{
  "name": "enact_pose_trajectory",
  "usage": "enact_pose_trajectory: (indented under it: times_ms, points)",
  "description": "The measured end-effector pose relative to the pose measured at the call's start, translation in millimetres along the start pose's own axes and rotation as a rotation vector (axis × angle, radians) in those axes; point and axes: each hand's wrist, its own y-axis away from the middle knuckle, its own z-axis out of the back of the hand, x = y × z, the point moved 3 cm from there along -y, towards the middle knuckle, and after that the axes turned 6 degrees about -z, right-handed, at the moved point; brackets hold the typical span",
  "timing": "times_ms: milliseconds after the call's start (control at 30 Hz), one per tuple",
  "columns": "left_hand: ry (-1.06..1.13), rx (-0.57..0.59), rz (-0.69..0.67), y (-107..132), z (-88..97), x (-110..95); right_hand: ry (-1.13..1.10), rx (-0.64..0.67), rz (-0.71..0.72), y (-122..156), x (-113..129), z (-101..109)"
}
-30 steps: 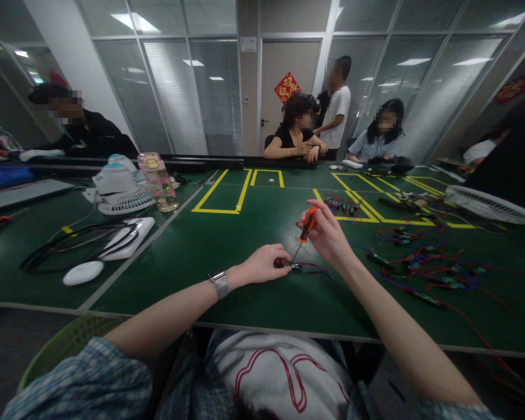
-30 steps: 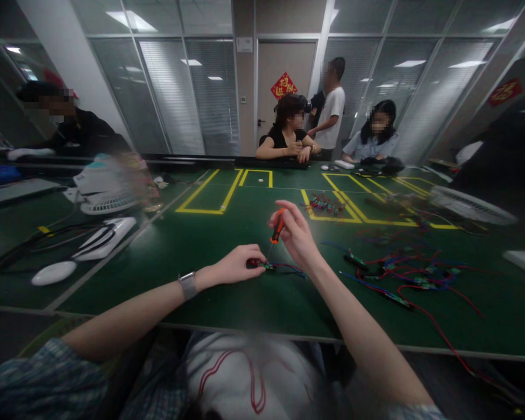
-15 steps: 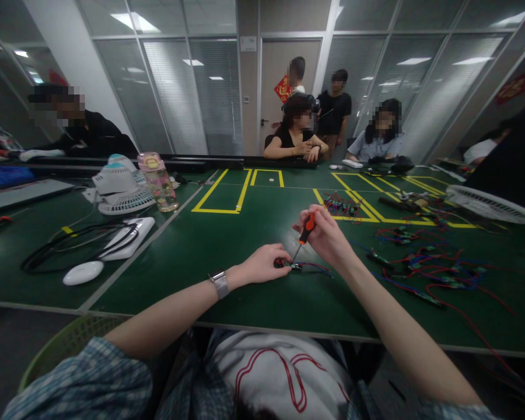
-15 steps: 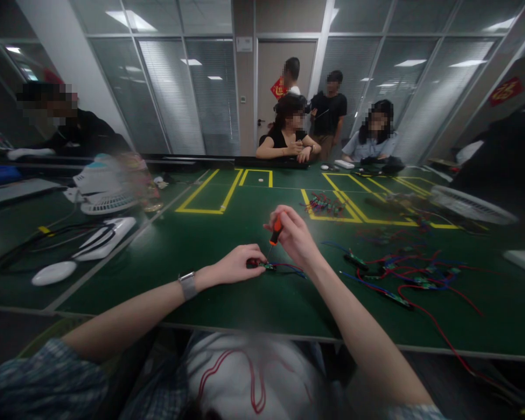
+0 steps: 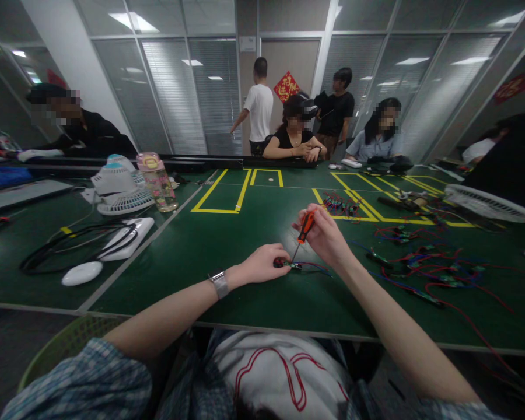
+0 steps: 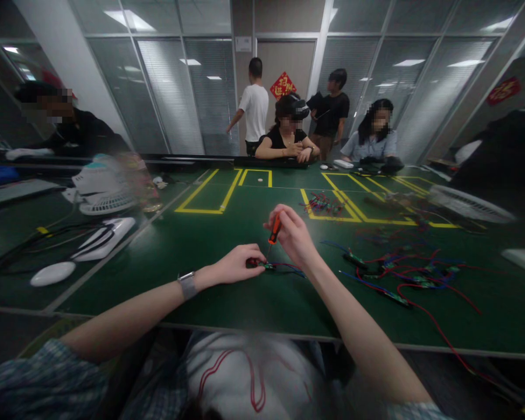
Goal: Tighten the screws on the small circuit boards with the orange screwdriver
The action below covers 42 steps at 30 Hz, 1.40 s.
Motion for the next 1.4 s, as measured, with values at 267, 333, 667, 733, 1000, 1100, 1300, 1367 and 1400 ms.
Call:
enact_pose_trajectory:
  times_ms: [267,333,667,733,1000,1100,1300,1367,1400]
  points:
    - [-0.003,-0.007,-0.011,0.0,0.7,-0.8,0.051,0.008,0.008,-1.9,-0.4,2.9]
    - [-0.001,-0.008,-0.013,0.0,0.7,-0.8,0.041,0.039,0.005,-1.2,-0.8,0.4]
    - [0.003,-0.01,-0.021,0.6,0.3,0.0,-0.032,-0.004,-0.01,0.0,0.1,0.3]
    - [0.002,-0.01,-0.017,0.5,-0.2,0.6,-0.009,-0.003,-0.01,-0.9,-0.9,2.8]
    - [0.004,-0.012,-0.018,0.2,-0.4,0.9,0.01,0.091,-0.034,-0.8,-2.1,-2.2]
    - [0.005,-0.015,-0.019,0.3,0.3,-0.1,-0.026,0.104,-0.056,0.3,-1.6,-5.5]
    - [0.006,-0.01,-0.014,0.4,0.5,-0.4,-0.023,0.031,-0.021,-0.4,-1.4,0.6]
    - [0.011,-0.009,-0.022,0.5,0.2,-0.4,0.002,0.023,-0.009,-0.9,-1.4,1.8]
    - [0.014,-0.01,-0.024,0.5,0.2,-0.3,0.012,0.026,-0.004,-1.0,-1.4,1.7]
